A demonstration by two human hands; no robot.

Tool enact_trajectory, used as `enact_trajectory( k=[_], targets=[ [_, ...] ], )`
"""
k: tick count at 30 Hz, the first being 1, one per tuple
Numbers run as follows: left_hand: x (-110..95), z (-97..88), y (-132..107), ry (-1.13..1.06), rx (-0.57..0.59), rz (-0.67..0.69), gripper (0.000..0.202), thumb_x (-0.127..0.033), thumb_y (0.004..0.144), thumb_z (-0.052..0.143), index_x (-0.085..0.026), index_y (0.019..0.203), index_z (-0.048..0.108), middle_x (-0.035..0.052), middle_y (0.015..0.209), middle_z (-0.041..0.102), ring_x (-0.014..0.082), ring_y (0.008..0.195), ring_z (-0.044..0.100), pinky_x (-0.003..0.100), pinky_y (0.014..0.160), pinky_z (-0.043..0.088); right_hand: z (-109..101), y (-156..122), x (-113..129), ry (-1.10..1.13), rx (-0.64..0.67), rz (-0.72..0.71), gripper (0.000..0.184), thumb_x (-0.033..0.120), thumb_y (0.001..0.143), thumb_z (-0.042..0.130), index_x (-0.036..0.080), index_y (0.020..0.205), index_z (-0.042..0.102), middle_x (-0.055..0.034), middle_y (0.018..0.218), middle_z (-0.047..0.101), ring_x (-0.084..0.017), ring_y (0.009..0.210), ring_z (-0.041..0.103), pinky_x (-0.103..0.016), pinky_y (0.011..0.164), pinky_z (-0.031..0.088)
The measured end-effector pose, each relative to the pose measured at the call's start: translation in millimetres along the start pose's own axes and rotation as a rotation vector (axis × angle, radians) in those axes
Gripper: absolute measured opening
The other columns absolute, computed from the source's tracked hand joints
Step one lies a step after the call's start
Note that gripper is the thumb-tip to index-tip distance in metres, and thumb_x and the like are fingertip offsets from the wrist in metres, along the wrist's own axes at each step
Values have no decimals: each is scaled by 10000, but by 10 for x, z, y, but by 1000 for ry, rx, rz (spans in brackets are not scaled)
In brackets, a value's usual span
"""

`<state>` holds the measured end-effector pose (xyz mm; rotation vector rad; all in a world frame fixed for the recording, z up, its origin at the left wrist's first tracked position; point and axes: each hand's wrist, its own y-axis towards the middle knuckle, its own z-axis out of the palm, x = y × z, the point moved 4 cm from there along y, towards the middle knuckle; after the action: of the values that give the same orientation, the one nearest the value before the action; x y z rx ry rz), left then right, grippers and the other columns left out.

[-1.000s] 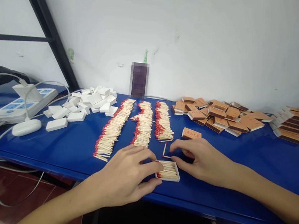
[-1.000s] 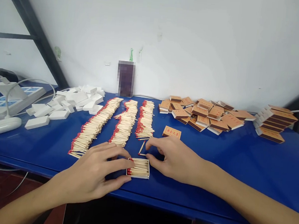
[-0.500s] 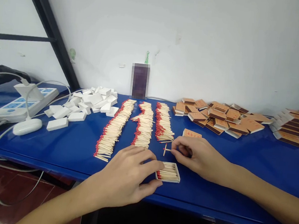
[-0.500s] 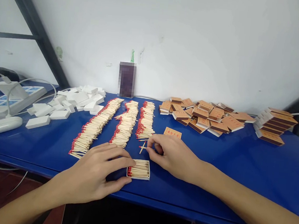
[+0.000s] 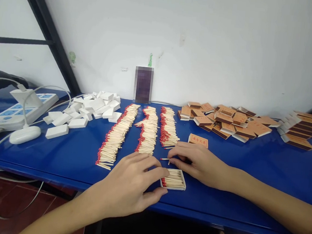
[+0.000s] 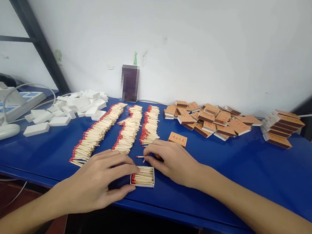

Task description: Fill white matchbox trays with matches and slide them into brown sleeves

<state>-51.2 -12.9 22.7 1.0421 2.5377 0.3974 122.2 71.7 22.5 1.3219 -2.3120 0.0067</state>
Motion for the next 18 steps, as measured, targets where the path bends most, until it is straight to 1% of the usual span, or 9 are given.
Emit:
enact_trajectory(
  k=[5,10,14,18],
  targets=[
    [-7,-8,9,-3,-6,9,167,-303,985,568,-219,1118,624,29,1016,670,192,916,654,364,861,511,-48,-41,16,28,56,-8,222,232,1024,439,194,948,644,-53,916,598,-185,803,583,-316,712,457],
    [-9,-15,6,-3,-1,7,162,-306,986,569,-217,1107,629,26,1015,670,190,914,650,357,857,508,-43,-60,-10,29,54,-28,211,248,1038,423,194,980,618,-66,987,585,-192,863,585,-340,767,471],
    [-10,-22,8,-2,-4,16,162,-302,989,566,-208,1101,636,28,1012,673,190,909,652,359,852,507,-41,-64,-52,-1,-12,-40,179,238,1035,432,198,993,601,-62,982,599,-182,835,577,-324,745,469],
    [-11,-19,19,-6,-4,19,164,-296,982,573,-203,1098,640,32,1007,673,195,902,653,364,845,508,-75,-78,-68,-39,-112,-41,137,192,1005,467,203,962,596,-31,853,618,-168,740,552,-298,684,451]
  ],
)
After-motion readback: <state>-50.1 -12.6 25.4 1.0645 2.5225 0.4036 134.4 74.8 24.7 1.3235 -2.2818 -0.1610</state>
